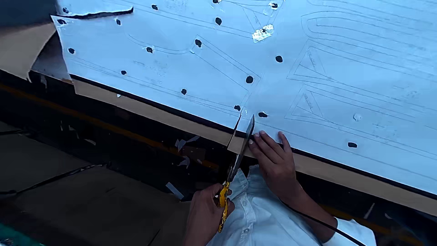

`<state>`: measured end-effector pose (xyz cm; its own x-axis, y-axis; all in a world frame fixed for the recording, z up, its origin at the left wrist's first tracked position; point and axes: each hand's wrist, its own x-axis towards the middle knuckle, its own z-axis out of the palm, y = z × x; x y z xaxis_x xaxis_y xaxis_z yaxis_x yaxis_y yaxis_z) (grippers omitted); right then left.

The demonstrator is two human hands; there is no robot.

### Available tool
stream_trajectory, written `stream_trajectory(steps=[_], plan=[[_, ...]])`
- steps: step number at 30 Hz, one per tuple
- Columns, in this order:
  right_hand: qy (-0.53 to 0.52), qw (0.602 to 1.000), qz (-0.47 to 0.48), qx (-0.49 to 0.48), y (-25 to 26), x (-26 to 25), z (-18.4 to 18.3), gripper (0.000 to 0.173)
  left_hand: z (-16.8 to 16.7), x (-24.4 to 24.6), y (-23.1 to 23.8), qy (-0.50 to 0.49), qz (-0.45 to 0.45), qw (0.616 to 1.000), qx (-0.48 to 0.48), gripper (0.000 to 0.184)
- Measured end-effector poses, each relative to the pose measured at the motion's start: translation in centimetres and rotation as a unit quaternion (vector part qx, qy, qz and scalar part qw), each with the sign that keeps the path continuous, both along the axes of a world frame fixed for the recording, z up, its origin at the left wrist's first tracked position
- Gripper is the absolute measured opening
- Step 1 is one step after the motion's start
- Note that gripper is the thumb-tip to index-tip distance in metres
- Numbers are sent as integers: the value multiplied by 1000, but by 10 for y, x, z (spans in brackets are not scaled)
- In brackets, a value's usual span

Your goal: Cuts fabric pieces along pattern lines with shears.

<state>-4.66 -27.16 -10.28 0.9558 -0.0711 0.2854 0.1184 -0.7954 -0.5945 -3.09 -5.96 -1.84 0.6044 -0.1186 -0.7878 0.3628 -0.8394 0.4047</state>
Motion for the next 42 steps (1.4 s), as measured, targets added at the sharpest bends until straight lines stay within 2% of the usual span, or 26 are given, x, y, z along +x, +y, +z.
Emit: stream_trajectory(steps=[4, 10, 19, 26, 34, 42], plan=[[0, 1000, -2, 2, 1, 1, 1, 31, -3, -4, 0, 8, 24, 999, -19, 26], [-4, 1000, -3, 6, 0, -1, 2, 30, 7, 3, -6, 25, -52, 997, 47, 39], [-7, 1000, 2, 2, -2, 0, 3, 28, 15, 9, -17, -13, -99, 991, 93, 30], [4, 1000, 4, -5, -2, 1, 4, 29, 9, 4, -10, -28, -76, 993, 82, 27], [16, 1000, 9, 8, -2, 0, 5, 30, 1, -2, -6, -35, -18, 999, 12, 22], [12, 1000, 11, 6, -4, 1, 4, 29, 5, 8, -15, -3, -60, 997, 53, 28]])
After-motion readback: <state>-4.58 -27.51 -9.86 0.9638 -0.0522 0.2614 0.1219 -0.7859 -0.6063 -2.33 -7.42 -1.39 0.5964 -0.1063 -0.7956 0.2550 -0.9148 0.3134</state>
